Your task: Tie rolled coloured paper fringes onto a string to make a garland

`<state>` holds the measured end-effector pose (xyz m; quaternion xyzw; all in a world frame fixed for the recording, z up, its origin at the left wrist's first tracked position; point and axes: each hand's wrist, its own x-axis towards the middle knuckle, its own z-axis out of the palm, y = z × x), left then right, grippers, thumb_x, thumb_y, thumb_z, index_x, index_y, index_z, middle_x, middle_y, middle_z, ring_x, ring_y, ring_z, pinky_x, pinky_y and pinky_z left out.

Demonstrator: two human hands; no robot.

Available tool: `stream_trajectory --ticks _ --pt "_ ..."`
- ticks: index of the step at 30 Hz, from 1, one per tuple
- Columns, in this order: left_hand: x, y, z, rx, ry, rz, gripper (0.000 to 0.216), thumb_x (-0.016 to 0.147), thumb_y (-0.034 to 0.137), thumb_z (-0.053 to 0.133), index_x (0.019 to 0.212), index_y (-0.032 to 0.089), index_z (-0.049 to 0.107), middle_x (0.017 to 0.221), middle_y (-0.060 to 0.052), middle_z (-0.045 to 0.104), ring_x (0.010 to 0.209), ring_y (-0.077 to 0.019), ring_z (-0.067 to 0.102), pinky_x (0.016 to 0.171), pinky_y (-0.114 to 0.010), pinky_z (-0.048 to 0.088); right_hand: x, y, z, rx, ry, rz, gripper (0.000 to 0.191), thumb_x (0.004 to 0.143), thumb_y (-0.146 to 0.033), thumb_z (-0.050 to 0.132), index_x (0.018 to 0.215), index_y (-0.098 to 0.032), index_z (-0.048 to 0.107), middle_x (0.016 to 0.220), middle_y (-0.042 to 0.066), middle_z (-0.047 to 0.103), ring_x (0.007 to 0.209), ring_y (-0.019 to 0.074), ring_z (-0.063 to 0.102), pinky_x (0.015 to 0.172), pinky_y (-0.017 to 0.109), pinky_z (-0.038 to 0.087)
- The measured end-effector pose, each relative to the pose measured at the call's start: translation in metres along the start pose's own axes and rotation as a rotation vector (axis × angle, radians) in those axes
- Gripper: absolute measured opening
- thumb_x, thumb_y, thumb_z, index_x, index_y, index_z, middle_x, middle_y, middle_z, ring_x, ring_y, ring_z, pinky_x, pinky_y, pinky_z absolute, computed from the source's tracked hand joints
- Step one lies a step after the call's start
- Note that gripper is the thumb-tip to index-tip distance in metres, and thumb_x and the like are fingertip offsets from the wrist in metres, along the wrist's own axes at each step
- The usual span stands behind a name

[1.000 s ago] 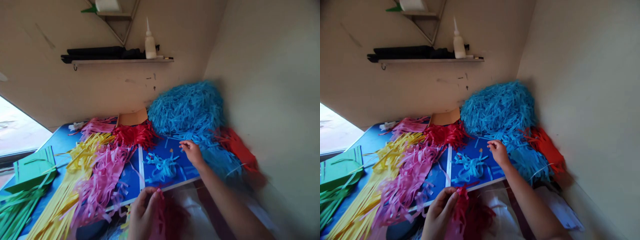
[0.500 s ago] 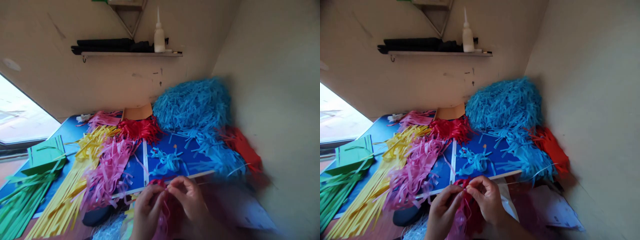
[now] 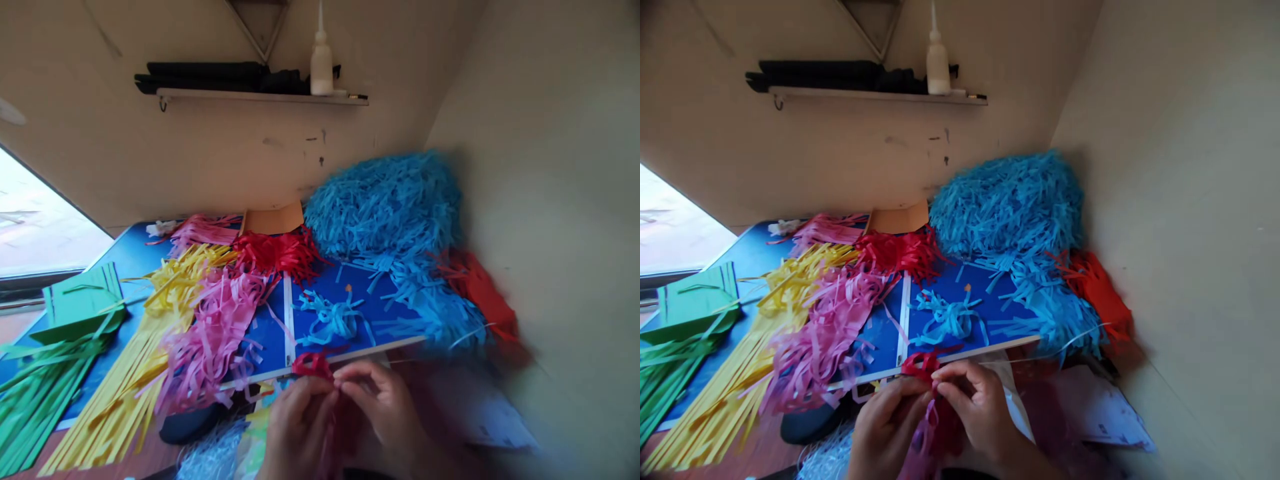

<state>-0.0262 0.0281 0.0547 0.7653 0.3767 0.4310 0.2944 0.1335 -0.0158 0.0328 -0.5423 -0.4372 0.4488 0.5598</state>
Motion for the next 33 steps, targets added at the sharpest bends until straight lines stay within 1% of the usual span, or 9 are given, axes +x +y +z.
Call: stream_trajectory --ticks 3,7,11,14,16,19,26,29,33 --pt "-0.001 -0.002 -0.002 -0.022 -0.082 -0.005 0.007 0.088 0.024 0.063 0.085 0.024 0.069 0.073 0.001 0.075 0.063 -0.0126 0.07 0.059 -0.017 0.054 -0.001 0.001 0.0 0.157 -0.006 0.055 0.015 0.08 -0.037 0.076 0.086 -0.024 0.071 0.085 0.002 0.073 0.081 0.0193 0.068 0.08 0.031 0.052" --pt "-0.006 -0.007 0.002 0.037 -0.063 0.016 0.008 0.088 0.022 0.063 0.084 0.025 0.069 0.073 0.001 0.075 0.062 -0.0128 0.071 0.059 -0.017 0.055 -0.004 0.002 -0.001 0.047 -0.023 -0.006 0.014 0.083 -0.034 0.073 0.088 -0.022 0.071 0.086 0.003 0.07 0.082 0.0181 0.066 0.078 0.027 0.051" --pt "-0.01 -0.009 0.005 0.038 -0.081 0.015 0.011 0.086 0.028 0.066 0.097 0.025 0.069 0.084 -0.001 0.077 0.072 -0.0154 0.073 0.065 -0.02 0.057 -0.009 0.001 -0.003 -0.02 -0.004 -0.044 0.01 0.089 -0.032 0.066 0.089 -0.022 0.069 0.087 0.003 0.068 0.082 0.0169 0.065 0.077 0.026 0.051" --pt "-0.006 -0.006 0.005 -0.029 -0.075 0.003 0.007 0.087 0.03 0.065 0.088 0.024 0.069 0.078 0.0 0.073 0.068 -0.0133 0.069 0.062 -0.018 0.054 -0.01 0.002 -0.006 -0.047 0.016 -0.075 0.009 0.088 -0.031 0.068 0.089 -0.022 0.069 0.086 0.002 0.068 0.081 0.0164 0.065 0.076 0.024 0.051" --pt "-0.002 -0.002 0.005 -0.063 -0.069 0.029 0.011 0.09 0.026 0.062 0.08 0.024 0.067 0.071 0.002 0.07 0.062 -0.0108 0.067 0.058 -0.016 0.052 -0.01 0.003 -0.009 -0.041 -0.028 -0.07 0.012 0.086 -0.033 0.07 0.093 -0.023 0.07 0.087 0.002 0.07 0.079 0.0164 0.065 0.073 0.024 0.051" --pt "0.003 0.001 0.003 -0.068 -0.058 0.07 0.01 0.089 0.024 0.063 0.08 0.024 0.067 0.069 0.003 0.071 0.06 -0.0096 0.067 0.058 -0.014 0.052 -0.008 0.003 -0.014 -0.058 -0.076 -0.085 0.016 0.088 -0.034 0.068 0.099 -0.024 0.071 0.091 0.003 0.072 0.08 0.017 0.066 0.073 0.025 0.051" --pt "-0.003 -0.006 0.006 -0.041 -0.101 0.003 0.011 0.084 0.035 0.069 0.09 0.026 0.071 0.08 0.0 0.075 0.071 -0.0143 0.071 0.064 -0.018 0.055 -0.003 0.001 -0.017 -0.159 -0.069 -0.228 0.009 0.087 -0.026 0.069 0.079 -0.022 0.069 0.078 0.0 0.069 0.075 0.0141 0.064 0.072 0.023 0.048" --pt "-0.004 -0.011 0.007 -0.016 -0.175 -0.014 0.005 0.083 0.031 0.07 0.082 0.027 0.072 0.072 0.003 0.075 0.063 -0.0123 0.07 0.058 -0.016 0.053 -0.004 0.0 -0.016 -0.142 -0.096 -0.194 0.01 0.088 -0.026 0.067 0.079 -0.021 0.067 0.078 0.0 0.067 0.074 0.0138 0.062 0.07 0.023 0.047" --pt "-0.006 -0.014 0.008 0.006 -0.194 -0.058 0.007 0.08 0.032 0.074 0.08 0.026 0.07 0.07 0.006 0.075 0.059 -0.011 0.07 0.056 -0.015 0.052 -0.007 -0.002 -0.017 -0.1 -0.123 -0.143 0.009 0.089 -0.028 0.064 0.085 -0.021 0.067 0.081 0.0 0.065 0.074 0.0139 0.059 0.068 0.023 0.046"
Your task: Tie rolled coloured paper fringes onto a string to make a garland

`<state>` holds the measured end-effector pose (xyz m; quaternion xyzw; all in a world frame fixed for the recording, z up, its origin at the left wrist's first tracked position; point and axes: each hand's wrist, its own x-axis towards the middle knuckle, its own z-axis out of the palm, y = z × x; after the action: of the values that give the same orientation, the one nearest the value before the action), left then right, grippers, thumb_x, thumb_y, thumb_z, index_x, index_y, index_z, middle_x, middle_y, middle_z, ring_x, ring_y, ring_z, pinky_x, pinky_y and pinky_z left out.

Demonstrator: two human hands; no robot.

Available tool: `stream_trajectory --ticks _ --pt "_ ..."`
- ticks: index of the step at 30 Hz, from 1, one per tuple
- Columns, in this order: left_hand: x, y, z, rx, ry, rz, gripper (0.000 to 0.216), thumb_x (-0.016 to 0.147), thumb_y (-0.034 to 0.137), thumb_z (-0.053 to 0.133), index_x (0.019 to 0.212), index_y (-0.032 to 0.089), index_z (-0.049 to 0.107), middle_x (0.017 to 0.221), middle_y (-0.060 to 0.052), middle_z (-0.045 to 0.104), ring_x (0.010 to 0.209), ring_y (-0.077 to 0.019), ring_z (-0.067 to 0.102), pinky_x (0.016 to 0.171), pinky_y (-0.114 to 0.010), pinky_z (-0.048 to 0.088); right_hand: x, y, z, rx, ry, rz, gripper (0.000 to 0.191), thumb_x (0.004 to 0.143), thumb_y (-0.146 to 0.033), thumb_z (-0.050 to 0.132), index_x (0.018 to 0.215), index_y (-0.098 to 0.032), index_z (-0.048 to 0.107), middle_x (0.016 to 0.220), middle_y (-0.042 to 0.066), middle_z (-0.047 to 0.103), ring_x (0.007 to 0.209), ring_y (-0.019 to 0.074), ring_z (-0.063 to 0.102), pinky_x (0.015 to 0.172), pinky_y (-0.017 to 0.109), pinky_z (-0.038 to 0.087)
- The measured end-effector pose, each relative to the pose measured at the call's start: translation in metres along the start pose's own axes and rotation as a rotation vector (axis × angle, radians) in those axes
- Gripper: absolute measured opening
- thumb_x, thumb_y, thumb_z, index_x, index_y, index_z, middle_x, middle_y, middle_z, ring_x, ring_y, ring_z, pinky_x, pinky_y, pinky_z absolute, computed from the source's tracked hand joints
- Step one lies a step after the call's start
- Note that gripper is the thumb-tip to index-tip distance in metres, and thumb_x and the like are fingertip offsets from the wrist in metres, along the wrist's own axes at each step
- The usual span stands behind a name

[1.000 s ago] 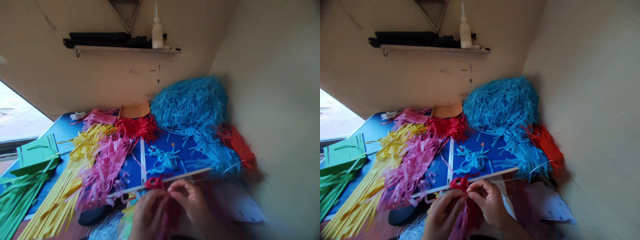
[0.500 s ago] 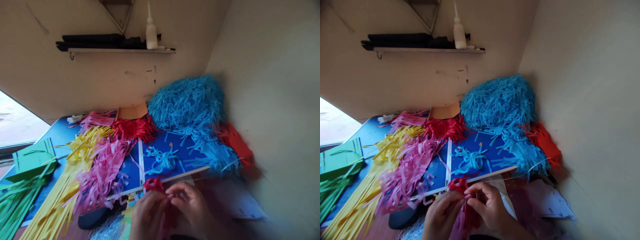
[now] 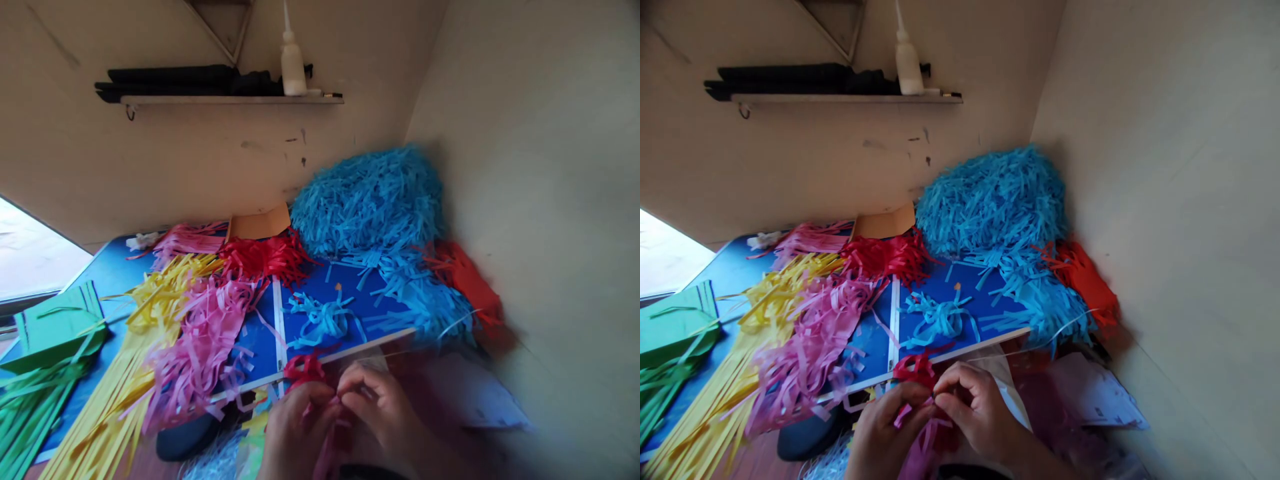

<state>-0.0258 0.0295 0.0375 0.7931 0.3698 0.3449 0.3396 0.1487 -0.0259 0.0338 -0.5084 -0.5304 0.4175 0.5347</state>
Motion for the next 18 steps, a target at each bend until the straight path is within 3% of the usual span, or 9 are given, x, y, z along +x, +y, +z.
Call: stream_trajectory --ticks 8,13,18 --pt "-0.005 0.003 0.008 0.055 0.05 0.029 0.019 0.088 0.039 0.064 0.075 0.025 0.068 0.067 0.002 0.07 0.058 -0.0125 0.065 0.057 -0.019 0.05 -0.001 -0.002 -0.004 -0.214 -0.035 -0.067 0.009 0.085 -0.014 0.06 0.079 -0.021 0.061 0.079 -0.002 0.061 0.075 0.0124 0.057 0.068 0.022 0.041" --pt "-0.004 0.0 0.004 0.032 0.024 0.059 0.014 0.088 0.036 0.064 0.08 0.025 0.067 0.068 0.003 0.071 0.058 -0.0117 0.066 0.055 -0.018 0.05 -0.002 -0.007 -0.008 -0.284 -0.023 -0.122 0.011 0.093 -0.023 0.053 0.083 -0.021 0.055 0.08 -0.001 0.057 0.073 0.0128 0.054 0.068 0.024 0.041" --pt "0.0 0.006 0.0 0.011 0.123 0.143 0.015 0.085 0.038 0.069 0.094 0.026 0.067 0.082 0.001 0.075 0.071 -0.0135 0.071 0.064 -0.018 0.055 -0.004 -0.011 -0.007 -0.284 0.005 -0.129 0.014 0.094 -0.025 0.054 0.081 -0.021 0.056 0.078 -0.001 0.058 0.071 0.0124 0.055 0.067 0.023 0.042"
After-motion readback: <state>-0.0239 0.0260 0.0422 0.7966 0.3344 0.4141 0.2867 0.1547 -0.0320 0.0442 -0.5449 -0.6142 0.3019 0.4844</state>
